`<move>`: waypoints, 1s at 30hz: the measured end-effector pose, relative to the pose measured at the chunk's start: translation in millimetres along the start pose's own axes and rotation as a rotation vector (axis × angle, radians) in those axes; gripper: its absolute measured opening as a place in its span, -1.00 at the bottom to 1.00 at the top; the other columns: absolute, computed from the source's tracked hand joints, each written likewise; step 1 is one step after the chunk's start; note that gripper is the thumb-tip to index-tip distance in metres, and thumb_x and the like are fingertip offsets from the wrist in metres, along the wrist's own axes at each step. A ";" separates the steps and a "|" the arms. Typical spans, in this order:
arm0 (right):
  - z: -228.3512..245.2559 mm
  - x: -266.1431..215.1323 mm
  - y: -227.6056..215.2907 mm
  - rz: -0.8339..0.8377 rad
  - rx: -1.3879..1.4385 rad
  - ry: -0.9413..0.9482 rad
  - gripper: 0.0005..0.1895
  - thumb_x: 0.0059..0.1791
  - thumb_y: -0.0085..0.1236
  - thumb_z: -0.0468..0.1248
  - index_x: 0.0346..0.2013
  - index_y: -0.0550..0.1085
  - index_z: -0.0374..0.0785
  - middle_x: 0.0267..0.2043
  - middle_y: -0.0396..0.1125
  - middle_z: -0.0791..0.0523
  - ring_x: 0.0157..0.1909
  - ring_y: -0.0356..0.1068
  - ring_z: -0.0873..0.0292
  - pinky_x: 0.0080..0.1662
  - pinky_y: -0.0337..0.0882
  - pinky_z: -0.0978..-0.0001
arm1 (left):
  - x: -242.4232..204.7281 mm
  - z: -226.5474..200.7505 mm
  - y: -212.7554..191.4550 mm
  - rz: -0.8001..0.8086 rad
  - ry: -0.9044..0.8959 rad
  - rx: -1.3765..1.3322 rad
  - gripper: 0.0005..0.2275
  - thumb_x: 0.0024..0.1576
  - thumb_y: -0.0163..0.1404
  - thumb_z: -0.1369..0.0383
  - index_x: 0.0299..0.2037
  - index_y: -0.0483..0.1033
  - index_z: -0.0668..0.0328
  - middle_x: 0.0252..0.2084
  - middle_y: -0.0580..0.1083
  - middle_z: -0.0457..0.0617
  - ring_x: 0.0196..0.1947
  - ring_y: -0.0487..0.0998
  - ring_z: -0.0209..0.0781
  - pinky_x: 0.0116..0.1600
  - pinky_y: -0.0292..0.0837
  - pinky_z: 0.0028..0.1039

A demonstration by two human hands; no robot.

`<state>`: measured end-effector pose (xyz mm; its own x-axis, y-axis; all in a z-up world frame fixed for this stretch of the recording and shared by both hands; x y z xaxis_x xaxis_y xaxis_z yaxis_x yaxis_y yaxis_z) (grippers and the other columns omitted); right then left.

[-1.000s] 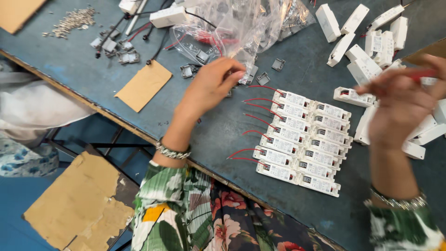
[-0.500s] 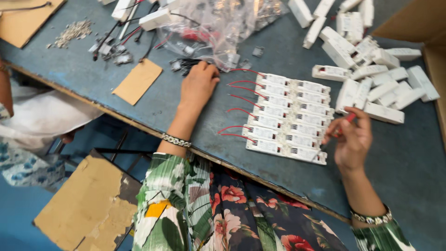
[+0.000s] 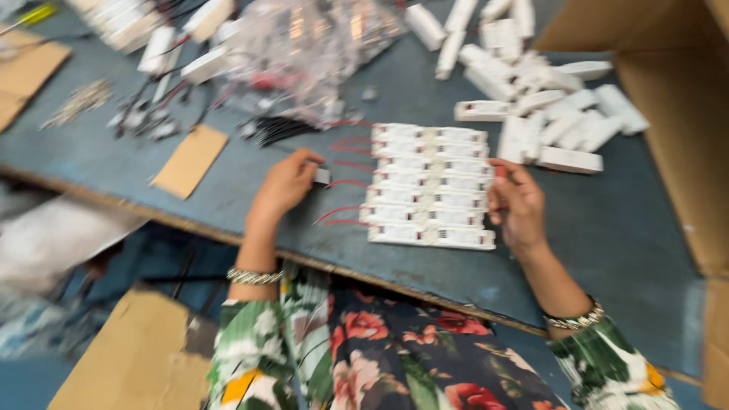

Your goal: The person connects wires to electronic driver modules using a screwdriver and organizes the modules on a workbench.

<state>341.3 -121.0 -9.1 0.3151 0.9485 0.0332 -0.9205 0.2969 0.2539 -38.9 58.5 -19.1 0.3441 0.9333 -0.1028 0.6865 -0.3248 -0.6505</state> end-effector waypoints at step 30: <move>-12.3 3.5 10.7 0.072 -0.111 0.072 -0.65 0.10 -0.02 -0.28 0.18 0.39 -0.25 -0.50 0.28 0.14 -0.62 0.18 0.35 -0.52 0.24 0.54 | 71.5 -20.8 -47.0 -0.326 0.402 0.644 -0.70 -0.03 0.27 0.26 -0.08 0.64 0.04 -0.05 0.51 -0.07 0.10 0.41 0.03 0.10 0.29 -0.07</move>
Point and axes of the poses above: each hand's wrist, its own x-axis towards the middle knuckle, its own y-axis out of the palm, z = x × y, the point moved 7 cm from there along x, towards the middle knuckle
